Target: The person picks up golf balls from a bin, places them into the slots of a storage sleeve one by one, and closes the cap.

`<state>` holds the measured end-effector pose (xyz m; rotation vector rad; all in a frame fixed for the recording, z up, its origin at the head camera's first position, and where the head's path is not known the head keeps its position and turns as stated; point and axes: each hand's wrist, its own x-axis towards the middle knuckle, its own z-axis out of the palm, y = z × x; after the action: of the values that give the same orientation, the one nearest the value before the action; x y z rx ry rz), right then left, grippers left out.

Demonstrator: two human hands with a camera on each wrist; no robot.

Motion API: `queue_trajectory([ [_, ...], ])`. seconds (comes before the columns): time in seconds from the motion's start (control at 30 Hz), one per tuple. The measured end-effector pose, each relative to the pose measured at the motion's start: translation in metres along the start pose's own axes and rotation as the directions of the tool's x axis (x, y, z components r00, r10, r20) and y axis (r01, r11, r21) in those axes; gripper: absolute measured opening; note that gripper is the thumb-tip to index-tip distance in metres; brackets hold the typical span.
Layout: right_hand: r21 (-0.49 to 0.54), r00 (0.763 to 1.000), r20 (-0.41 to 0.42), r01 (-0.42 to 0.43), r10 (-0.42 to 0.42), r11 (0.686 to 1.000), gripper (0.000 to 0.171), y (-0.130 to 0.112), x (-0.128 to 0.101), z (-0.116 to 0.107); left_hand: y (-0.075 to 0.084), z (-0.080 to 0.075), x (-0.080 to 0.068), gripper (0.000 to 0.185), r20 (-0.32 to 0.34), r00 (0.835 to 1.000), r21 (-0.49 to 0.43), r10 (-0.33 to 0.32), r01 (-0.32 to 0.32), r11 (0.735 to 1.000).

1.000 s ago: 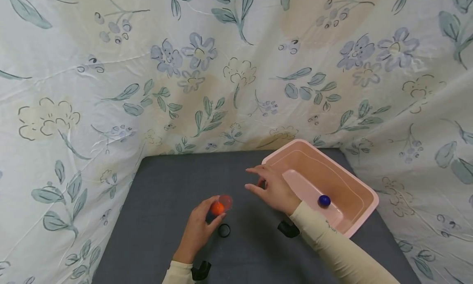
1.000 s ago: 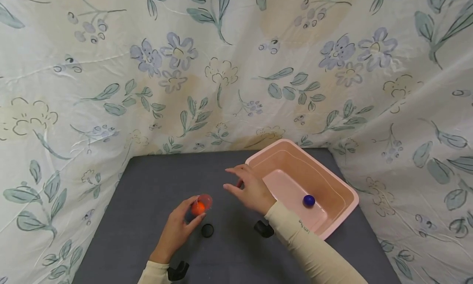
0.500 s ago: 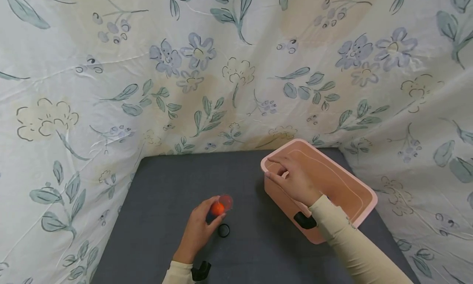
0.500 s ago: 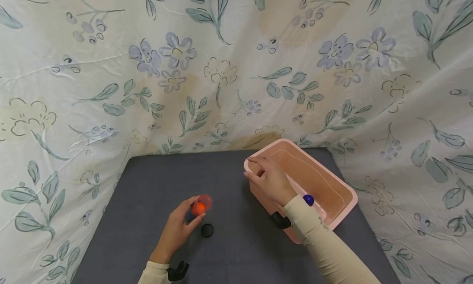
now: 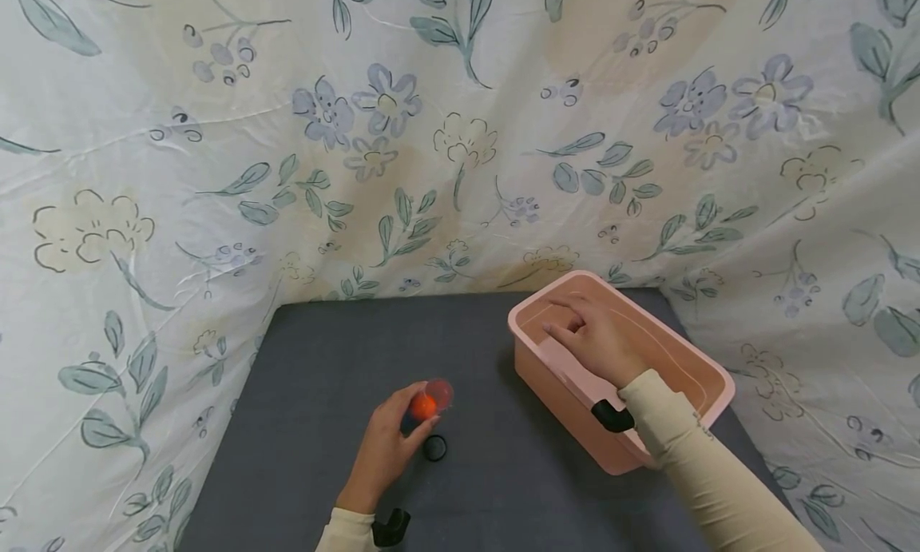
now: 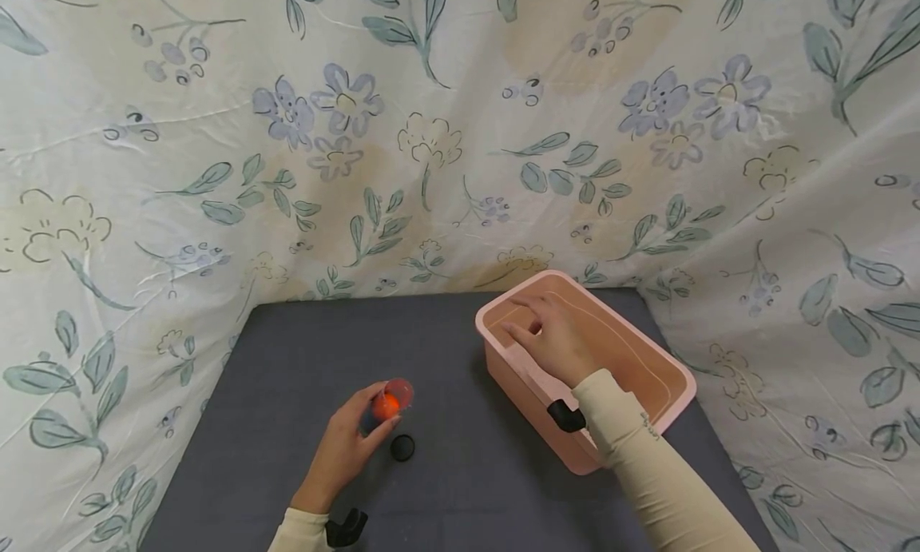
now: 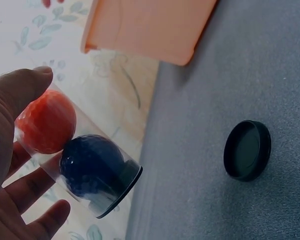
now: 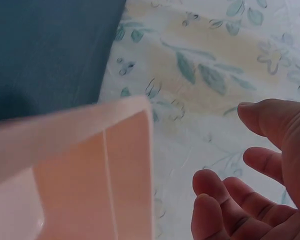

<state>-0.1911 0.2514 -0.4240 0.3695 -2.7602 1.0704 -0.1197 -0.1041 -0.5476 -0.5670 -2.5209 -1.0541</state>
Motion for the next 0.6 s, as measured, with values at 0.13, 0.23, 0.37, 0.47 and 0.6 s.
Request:
queue_trajectory([
  [0.13,-0.012,1.0,0.011,-0.027,0.027,1.0,0.053,0.014,0.001,-0.002,0.0,0.0,-0.001,0.057,-0.003,1.0,0.003,0.001,-0.001,1.0],
  [0.23,-0.028,0.999,0.017,-0.036,0.037,0.999,0.054,0.028,0.002,-0.002,0.0,0.0,-0.001,0.057,-0.002,1.0,0.008,-0.002,0.002,1.0],
  [0.37,-0.069,0.993,0.043,-0.109,0.112,0.992,0.055,0.047,0.004,-0.003,0.0,0.0,-0.002,0.057,-0.002,1.0,0.008,-0.002,0.002,1.0],
  [0.47,-0.104,0.983,0.057,-0.17,0.177,0.98,0.057,0.06,0.006,-0.004,0.0,0.0,-0.001,0.057,-0.001,1.0,0.008,0.0,0.0,1.0],
  [0.6,-0.149,0.969,0.066,-0.225,0.236,0.963,0.058,0.076,0.009,-0.005,-0.001,0.001,-0.001,0.057,0.004,1.0,0.011,-0.003,0.003,1.0],
])
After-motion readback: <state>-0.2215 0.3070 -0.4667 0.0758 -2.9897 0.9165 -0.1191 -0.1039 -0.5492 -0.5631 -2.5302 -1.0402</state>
